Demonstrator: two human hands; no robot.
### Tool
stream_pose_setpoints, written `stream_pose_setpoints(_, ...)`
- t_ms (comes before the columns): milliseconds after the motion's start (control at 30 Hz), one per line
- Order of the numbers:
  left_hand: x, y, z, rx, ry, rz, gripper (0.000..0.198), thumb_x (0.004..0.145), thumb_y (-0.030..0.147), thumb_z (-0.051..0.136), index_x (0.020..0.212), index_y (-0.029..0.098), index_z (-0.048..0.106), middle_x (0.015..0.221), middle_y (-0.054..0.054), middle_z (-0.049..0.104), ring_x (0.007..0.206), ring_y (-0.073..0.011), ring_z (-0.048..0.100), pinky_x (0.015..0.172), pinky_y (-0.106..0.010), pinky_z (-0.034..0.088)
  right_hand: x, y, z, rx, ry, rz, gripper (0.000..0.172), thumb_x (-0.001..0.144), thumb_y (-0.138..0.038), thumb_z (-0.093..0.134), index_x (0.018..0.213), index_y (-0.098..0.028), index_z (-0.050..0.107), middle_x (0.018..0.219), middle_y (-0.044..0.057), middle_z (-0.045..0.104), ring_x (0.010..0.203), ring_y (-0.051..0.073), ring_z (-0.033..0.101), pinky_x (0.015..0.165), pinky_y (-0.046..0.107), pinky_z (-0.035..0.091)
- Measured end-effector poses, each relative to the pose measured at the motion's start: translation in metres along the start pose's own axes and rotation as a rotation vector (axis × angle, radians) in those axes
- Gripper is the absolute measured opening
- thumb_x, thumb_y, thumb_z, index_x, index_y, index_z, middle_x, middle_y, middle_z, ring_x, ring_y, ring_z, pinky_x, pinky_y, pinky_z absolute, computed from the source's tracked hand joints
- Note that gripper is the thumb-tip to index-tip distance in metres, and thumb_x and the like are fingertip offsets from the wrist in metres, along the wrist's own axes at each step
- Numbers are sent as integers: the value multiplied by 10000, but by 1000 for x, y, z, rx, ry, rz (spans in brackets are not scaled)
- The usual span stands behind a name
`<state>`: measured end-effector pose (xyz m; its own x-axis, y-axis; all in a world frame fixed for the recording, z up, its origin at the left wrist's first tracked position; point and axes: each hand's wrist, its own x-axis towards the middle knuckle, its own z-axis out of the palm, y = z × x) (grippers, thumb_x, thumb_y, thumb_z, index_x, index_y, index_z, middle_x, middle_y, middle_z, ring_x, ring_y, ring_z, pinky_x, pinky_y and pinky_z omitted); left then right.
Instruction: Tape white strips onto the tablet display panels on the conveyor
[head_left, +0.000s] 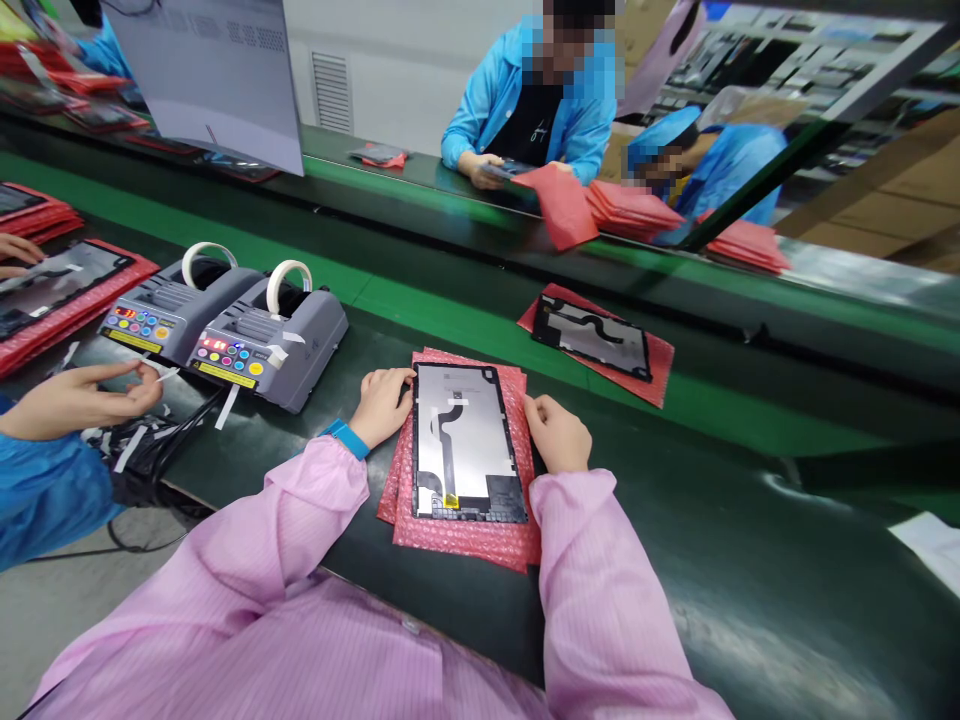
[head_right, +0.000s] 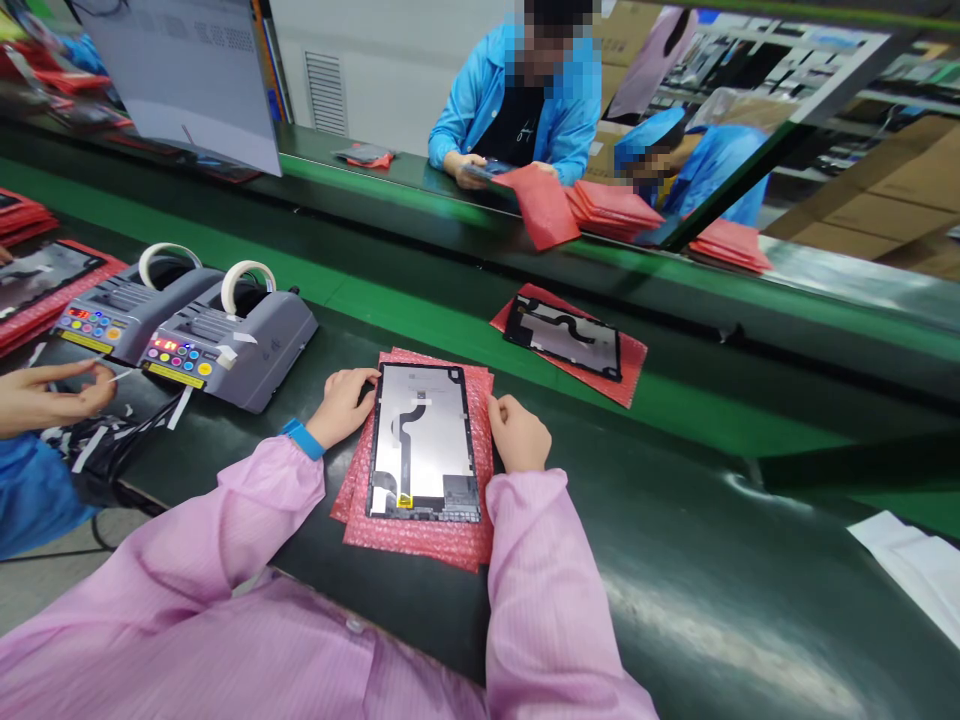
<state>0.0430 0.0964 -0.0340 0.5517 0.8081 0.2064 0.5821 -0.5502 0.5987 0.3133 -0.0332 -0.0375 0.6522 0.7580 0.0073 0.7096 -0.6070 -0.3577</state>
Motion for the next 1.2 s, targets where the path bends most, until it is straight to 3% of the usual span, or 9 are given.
stream_pose_setpoints(633, 0, 0, 1, -82, 24, -22, 351, 857, 167, 518, 1196, 249, 546, 1086, -6, 697, 1047, -202, 598, 1036, -405, 296, -5, -12, -5, 38, -26, 47, 429, 938, -566, 415, 763, -227, 611, 672, 13, 617, 602, 142, 481, 569, 254, 229)
stream_pose_setpoints(767, 1, 1, 0, -106, 19, -36, 348, 855, 176, 533, 1194, 253, 550, 1084, -9, 704, 1022, -199, 612, 1036, -405, 302, -8, -16, -9, 224, 154, 48, 322, 916, -513, 476, 1002, -223, 590, 818, 29, 673, 696, 169, 572, 601, 255, 312)
stream_pose_setpoints(833, 2, 1, 1, -109, 24, -39, 348, 852, 176, 540, 1191, 252, 552, 1084, -7, 706, 1015, -199, 617, 1034, -405, 306, -10, -18, -14, 263, 198, 1, 306, 909, -499, 486, 993, -222, 587, 858, 41, 685, 753, 184, 599, 635, 264, 349)
stream_pose_setpoints(967, 2, 0, 2, -112, 21, -50, 338, 855, 182, 546, 1183, 261, 551, 1101, 1, 706, 1026, -199, 616, 1040, -403, 307, -14, -22, -22, 291, -87, -90, 346, 906, -531, 471, 807, -234, 619, 771, 36, 699, 717, 194, 616, 662, 287, 381)
stream_pose_setpoints(1033, 2, -1, 3, -119, 30, -53, 326, 857, 182, 540, 1173, 260, 553, 1106, -3, 705, 1031, -204, 613, 1042, -407, 303, -14, -22, -23, 311, -155, -118, 344, 904, -534, 478, 810, -238, 626, 774, 30, 707, 707, 189, 621, 662, 286, 390)
stream_pose_setpoints(1100, 1, 0, 5, -122, 45, -47, 321, 858, 181, 531, 1169, 254, 555, 1111, -10, 701, 1044, -209, 606, 1040, -415, 301, -9, -21, -22, 270, -82, -127, 303, 910, -505, 484, 884, -240, 629, 838, 28, 714, 725, 182, 623, 659, 280, 394)
stream_pose_setpoints(1200, 0, 1, 8, -137, 59, -24, 348, 851, 177, 524, 1192, 243, 545, 1136, -23, 690, 1076, -217, 593, 1037, -421, 309, 11, -16, -18, 45, 126, -166, 241, 931, -382, 467, 1029, -219, 615, 981, 55, 704, 828, 192, 623, 692, 286, 402)
